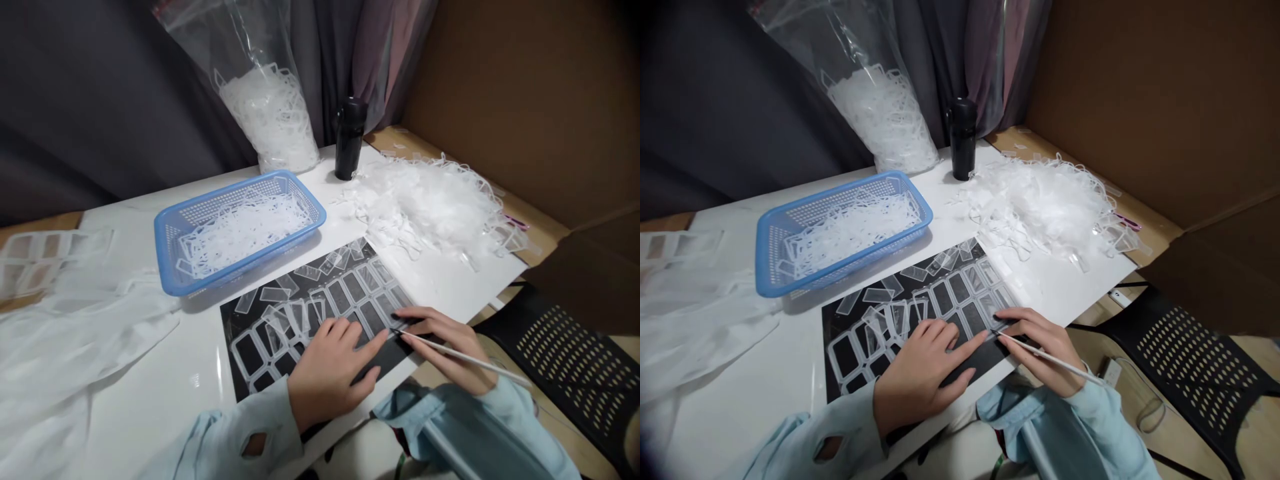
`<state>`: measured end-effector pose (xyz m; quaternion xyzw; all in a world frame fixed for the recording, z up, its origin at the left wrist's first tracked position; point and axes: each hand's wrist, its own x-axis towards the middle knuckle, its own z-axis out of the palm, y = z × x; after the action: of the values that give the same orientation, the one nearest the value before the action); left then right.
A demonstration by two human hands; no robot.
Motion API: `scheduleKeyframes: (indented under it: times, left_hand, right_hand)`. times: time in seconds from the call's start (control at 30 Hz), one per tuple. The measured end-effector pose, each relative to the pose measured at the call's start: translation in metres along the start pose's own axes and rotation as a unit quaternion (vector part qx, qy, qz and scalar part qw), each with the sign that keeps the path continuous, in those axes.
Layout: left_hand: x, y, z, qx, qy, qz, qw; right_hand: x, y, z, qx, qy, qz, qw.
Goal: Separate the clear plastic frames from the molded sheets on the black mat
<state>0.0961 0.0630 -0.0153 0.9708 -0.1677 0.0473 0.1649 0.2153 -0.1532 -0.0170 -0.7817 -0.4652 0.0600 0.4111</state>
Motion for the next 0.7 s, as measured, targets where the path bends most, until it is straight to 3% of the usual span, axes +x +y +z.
scheduleKeyframes:
  times: [0.5,0.7]
  left_hand:
    - [0.0088,-0.0005,0.0046,0.036,-0.012,0.008,0.999]
    - [0.0093,0.0004,0.0047,0.037,0.001,0.006,0.999]
  right_hand:
    - [0.0026,0.0016,-0.0044,-0.003,-0.014,-0.038,0.999]
    - [0.0076,0.0027,-0.0053,-0.036,-0.033,-0.093,0.994]
